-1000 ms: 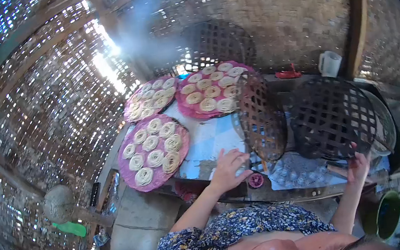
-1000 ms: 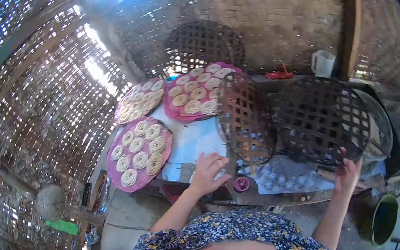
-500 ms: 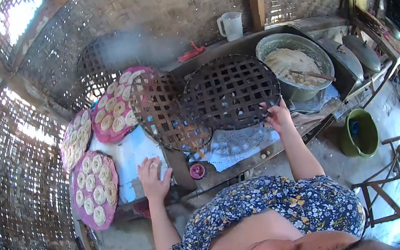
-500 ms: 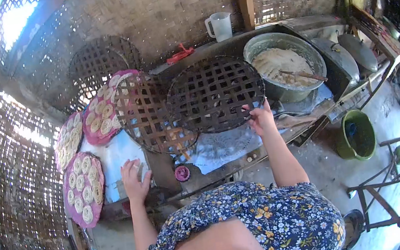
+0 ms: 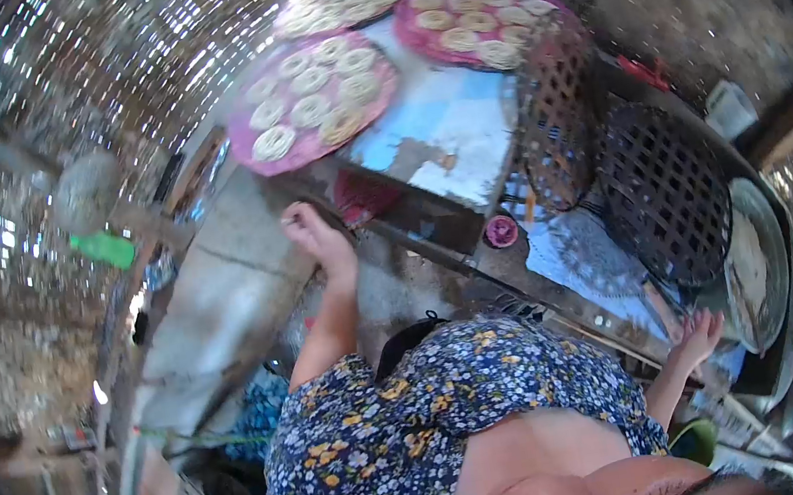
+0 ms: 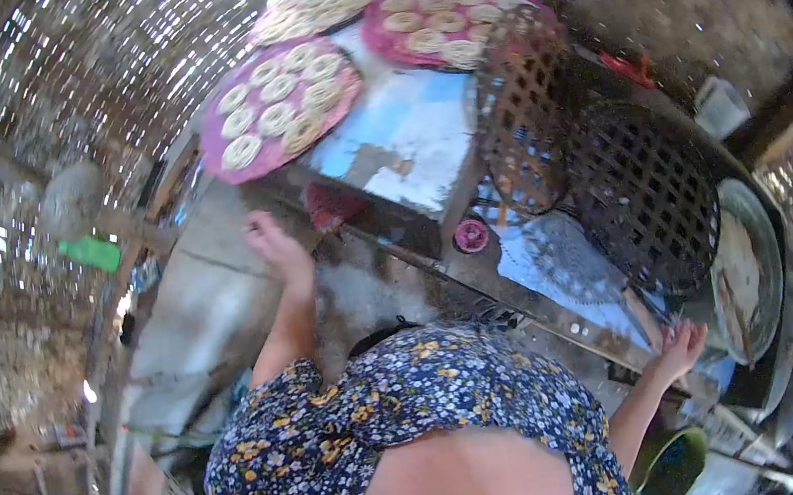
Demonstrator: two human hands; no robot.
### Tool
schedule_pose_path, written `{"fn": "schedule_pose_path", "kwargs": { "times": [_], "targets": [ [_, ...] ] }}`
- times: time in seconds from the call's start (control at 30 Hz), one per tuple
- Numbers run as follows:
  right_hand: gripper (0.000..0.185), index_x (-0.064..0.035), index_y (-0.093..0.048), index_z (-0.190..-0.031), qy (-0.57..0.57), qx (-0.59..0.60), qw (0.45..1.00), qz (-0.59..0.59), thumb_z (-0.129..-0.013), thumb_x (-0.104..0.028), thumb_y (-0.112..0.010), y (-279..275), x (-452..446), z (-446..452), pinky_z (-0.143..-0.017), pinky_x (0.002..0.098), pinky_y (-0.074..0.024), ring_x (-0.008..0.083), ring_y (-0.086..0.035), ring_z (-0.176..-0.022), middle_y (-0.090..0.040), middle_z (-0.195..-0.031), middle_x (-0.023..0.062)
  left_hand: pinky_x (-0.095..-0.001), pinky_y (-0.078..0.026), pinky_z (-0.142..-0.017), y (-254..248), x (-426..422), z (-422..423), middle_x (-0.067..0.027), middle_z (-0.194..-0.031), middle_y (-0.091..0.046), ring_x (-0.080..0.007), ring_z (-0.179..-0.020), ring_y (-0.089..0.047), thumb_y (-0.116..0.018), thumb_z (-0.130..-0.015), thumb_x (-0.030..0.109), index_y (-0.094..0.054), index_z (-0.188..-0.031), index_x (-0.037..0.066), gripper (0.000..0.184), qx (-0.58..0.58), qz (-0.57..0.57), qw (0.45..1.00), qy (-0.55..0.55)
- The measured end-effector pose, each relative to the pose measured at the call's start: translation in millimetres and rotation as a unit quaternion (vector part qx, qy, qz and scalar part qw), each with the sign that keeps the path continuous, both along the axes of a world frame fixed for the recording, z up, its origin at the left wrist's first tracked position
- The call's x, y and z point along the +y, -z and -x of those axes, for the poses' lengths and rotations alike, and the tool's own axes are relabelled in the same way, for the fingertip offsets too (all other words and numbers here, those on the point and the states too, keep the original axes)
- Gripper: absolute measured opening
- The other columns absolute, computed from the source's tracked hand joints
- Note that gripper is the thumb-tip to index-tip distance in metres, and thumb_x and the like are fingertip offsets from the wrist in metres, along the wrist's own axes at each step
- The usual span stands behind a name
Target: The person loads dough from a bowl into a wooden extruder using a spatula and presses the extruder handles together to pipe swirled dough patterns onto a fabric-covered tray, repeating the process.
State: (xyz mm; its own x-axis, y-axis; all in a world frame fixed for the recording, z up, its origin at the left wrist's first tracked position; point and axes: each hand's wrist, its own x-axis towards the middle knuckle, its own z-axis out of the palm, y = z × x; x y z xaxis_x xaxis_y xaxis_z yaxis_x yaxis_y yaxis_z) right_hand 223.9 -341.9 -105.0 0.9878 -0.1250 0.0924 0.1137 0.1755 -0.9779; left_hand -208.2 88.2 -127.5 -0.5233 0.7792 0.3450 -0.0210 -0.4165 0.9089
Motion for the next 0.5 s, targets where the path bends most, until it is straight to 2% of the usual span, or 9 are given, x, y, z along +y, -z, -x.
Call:
{"fn": "schedule_pose_path", "kwargs": {
  "times": [0.03, 0.1, 0.13, 0.2, 0.27, 0.3, 0.37, 0.4, 0.5],
  "targets": [
    [0.046, -0.0104, -0.037, -0.129, 0.012, -0.017, 1.000, 0.012, -0.086, -0.009, -0.053, -8.4, 1.8, 9.2, -0.076, 0.0364, -0.0483, 0.0196, -0.053, -0.093, -0.047, -0.114, 0.0086, -0.0320, -0.039, -0.081, 24.8, 8.2, 4.6, -0.0105, -0.102, -0.050, -0.0209, -0.092, -0.048, -0.053, -0.085, 0.020, -0.047, -0.103, -0.001, 0.028, -0.016, 0.083, 0.996, -0.008],
    [0.043, -0.0109, -0.040, -0.127, 0.021, -0.027, 0.999, 0.038, -0.086, -0.009, -0.053, -20.8, 8.7, 18.1, -0.074, 0.0355, -0.0485, 0.0194, -0.052, -0.092, -0.048, -0.112, 0.0079, -0.0334, -0.040, -0.079, 63.5, 24.2, -6.0, -0.0108, -0.097, -0.055, -0.0219, -0.090, -0.051, -0.060, -0.081, 0.025, -0.051, -0.104, 0.000, 0.035, 0.044, 0.312, 0.949, -0.005],
    [0.041, -0.0116, -0.042, -0.125, 0.016, -0.024, 0.999, 0.032, -0.086, -0.009, -0.053, -26.7, 14.3, 25.5, -0.076, 0.0360, -0.0478, 0.0191, -0.052, -0.092, -0.049, -0.110, 0.0069, -0.0354, -0.041, -0.079, 88.3, 43.1, -20.7, -0.0126, -0.092, -0.057, -0.0241, -0.087, -0.054, -0.062, -0.078, 0.026, -0.055, -0.101, 0.000, 0.036, 0.005, 0.388, 0.913, -0.125],
    [0.040, -0.0109, -0.043, -0.124, -0.019, -0.042, 0.998, 0.032, -0.086, -0.010, -0.053, -33.7, 23.8, 38.4, -0.077, 0.0359, -0.0467, 0.0187, -0.052, -0.092, -0.050, -0.109, 0.0060, -0.0380, -0.043, -0.078, 156.2, 78.5, -27.2, -0.0151, -0.085, -0.061, -0.0282, -0.085, -0.057, -0.066, -0.074, 0.028, -0.059, -0.098, 0.000, 0.037, -0.088, 0.418, 0.895, -0.127],
    [0.039, -0.0086, -0.042, -0.125, -0.056, -0.053, 0.996, 0.032, -0.087, -0.012, -0.052, -46.4, 39.4, 54.9, -0.079, 0.0349, -0.0445, 0.0178, -0.053, -0.092, -0.051, -0.110, 0.0048, -0.0391, -0.043, -0.078, 214.5, 99.3, -29.7, -0.0164, -0.084, -0.062, -0.0318, -0.085, -0.058, -0.067, -0.072, 0.029, -0.061, -0.097, 0.001, 0.038, -0.187, 0.312, 0.926, 0.099],
    [0.039, -0.0084, -0.042, -0.125, -0.073, -0.053, 0.995, 0.033, -0.087, -0.012, -0.052, -51.5, 43.7, 45.5, -0.079, 0.0345, -0.0443, 0.0175, -0.053, -0.093, -0.051, -0.110, 0.0048, -0.0397, -0.043, -0.077, 195.0, 85.3, -41.4, -0.0162, -0.084, -0.062, -0.0329, -0.085, -0.057, -0.068, -0.072, 0.029, -0.061, -0.097, 0.001, 0.038, -0.093, 0.307, 0.943, 0.084],
    [0.040, -0.0080, -0.042, -0.125, -0.100, -0.052, 0.993, 0.045, -0.087, -0.012, -0.051, -64.5, 58.8, 48.2, -0.079, 0.0336, -0.0438, 0.0170, -0.053, -0.093, -0.051, -0.111, 0.0047, -0.0408, -0.043, -0.076, 103.1, 38.6, -38.1, -0.0159, -0.086, -0.061, -0.0350, -0.086, -0.056, -0.069, -0.071, 0.028, -0.061, -0.096, 0.001, 0.037, 0.099, 0.301, 0.947, 0.059],
    [0.038, -0.0085, -0.044, -0.124, -0.113, -0.059, 0.991, 0.050, -0.087, -0.011, -0.052, -69.5, 67.9, 54.9, -0.077, 0.0319, -0.0443, 0.0158, -0.053, -0.092, -0.052, -0.111, 0.0040, -0.0415, -0.043, -0.073, 86.1, 25.2, -33.7, -0.0142, -0.086, -0.061, -0.0353, -0.083, -0.055, -0.067, -0.072, 0.025, -0.061, -0.093, 0.003, 0.032, 0.266, 0.181, 0.947, -0.018],
    [0.037, -0.0082, -0.048, -0.121, -0.182, -0.096, 0.973, 0.103, -0.085, -0.009, -0.054, -69.5, 95.4, 88.1, -0.072, 0.0271, -0.0454, 0.0133, -0.053, -0.088, -0.053, -0.109, 0.0041, -0.0437, -0.041, -0.072, 58.6, -8.7, -15.4, -0.0155, -0.084, -0.059, -0.0352, -0.082, -0.054, -0.063, -0.074, 0.020, -0.059, -0.096, 0.003, 0.027, 0.261, 0.033, 0.957, 0.120]
  ]
}}
